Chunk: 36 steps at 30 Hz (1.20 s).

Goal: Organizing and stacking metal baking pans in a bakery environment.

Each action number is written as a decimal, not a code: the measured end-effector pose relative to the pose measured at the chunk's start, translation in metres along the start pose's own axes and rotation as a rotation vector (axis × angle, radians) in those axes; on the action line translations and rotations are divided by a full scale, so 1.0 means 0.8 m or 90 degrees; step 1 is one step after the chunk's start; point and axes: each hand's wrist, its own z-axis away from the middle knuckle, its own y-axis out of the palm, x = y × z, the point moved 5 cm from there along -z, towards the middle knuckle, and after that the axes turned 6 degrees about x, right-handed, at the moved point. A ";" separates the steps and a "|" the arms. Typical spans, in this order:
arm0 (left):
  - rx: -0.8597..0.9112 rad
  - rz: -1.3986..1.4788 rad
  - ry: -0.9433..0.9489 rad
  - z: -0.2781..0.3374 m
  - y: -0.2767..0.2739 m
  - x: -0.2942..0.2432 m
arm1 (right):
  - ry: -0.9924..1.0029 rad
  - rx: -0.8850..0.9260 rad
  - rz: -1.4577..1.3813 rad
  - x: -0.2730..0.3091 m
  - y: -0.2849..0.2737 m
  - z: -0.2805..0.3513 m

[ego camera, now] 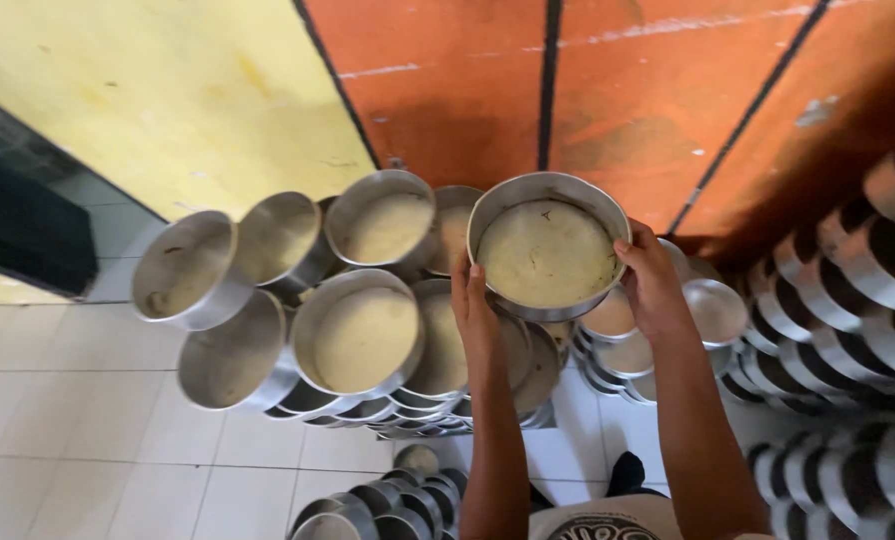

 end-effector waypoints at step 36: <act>0.157 -0.074 -0.129 0.081 0.286 0.274 | 0.027 -0.235 0.005 0.066 -0.393 0.126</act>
